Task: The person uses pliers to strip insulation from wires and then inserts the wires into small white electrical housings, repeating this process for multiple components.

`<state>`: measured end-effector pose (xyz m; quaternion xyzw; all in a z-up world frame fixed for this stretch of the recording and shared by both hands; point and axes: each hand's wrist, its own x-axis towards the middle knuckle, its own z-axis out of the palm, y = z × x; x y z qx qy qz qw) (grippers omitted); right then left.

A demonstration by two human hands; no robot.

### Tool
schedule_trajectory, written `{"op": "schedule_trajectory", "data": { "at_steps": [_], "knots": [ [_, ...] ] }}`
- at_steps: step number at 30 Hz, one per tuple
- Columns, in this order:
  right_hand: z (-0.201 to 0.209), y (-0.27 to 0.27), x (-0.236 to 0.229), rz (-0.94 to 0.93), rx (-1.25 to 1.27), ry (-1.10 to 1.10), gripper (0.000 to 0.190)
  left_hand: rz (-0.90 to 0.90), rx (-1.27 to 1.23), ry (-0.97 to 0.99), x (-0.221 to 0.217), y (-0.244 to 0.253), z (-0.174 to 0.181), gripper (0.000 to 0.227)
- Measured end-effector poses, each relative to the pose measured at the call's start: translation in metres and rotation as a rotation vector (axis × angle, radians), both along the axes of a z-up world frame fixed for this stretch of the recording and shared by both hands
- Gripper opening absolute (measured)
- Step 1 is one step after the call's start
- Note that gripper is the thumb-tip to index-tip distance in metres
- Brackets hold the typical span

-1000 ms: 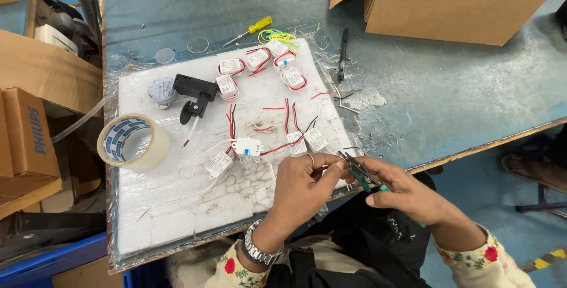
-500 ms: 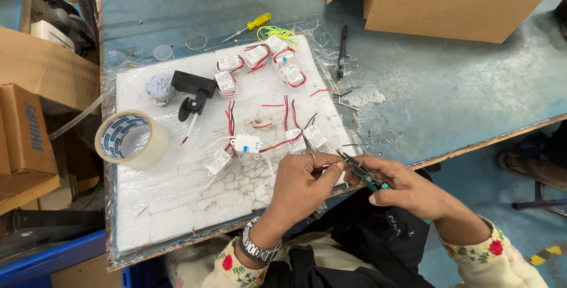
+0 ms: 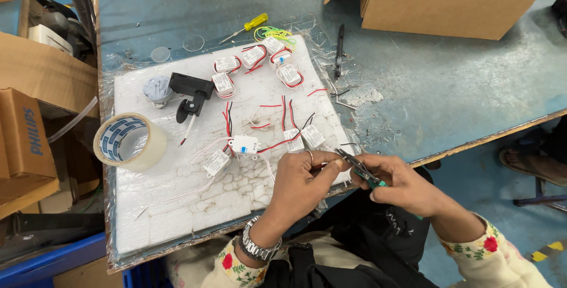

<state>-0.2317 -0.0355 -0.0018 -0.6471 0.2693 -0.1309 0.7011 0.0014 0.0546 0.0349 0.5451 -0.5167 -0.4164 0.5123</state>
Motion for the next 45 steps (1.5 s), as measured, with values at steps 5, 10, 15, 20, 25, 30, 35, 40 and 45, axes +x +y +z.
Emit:
{"op": "schedule_trajectory", "data": {
  "at_steps": [5, 10, 15, 20, 25, 30, 35, 40, 45],
  "knots": [
    [0.014, 0.002, 0.004, -0.028, 0.038, -0.032, 0.079, -0.042, 0.042, 0.087, 0.000, -0.001, 0.000, 0.024],
    [0.018, 0.008, 0.000, -0.116, 0.157, -0.193, 0.086, -0.004, 0.022, 0.059, 0.000, -0.004, -0.004, 0.023],
    [-0.001, 0.012, -0.019, -0.224, 0.232, -0.293, 0.086, -0.103, 0.069, 0.350, -0.001, -0.015, -0.025, 0.024],
    [-0.022, 0.021, -0.046, -0.379, 0.344, -0.380, 0.086, -0.288, 0.177, 0.790, -0.007, -0.062, -0.040, 0.018],
    [-0.017, 0.031, -0.069, -0.374, 0.267, -0.310, 0.087, -0.455, 0.322, 0.917, -0.039, -0.136, -0.032, 0.019],
    [-0.008, 0.017, -0.080, -0.231, 0.022, -0.146, 0.083, -0.601, 0.410, 0.929, -0.081, -0.187, -0.024, 0.017],
    [-0.012, -0.022, -0.073, -0.016, -0.309, -0.004, 0.083, -0.748, 0.393, 0.911, -0.108, -0.209, -0.032, 0.015],
    [-0.029, -0.028, -0.070, -0.065, -0.177, -0.054, 0.076, -0.546, 0.232, 0.606, -0.121, -0.272, -0.064, 0.022],
    [-0.067, 0.003, -0.121, -0.310, 0.168, -0.037, 0.090, 0.081, -0.188, -0.563, -0.081, -0.270, -0.046, 0.039]
  ]
}}
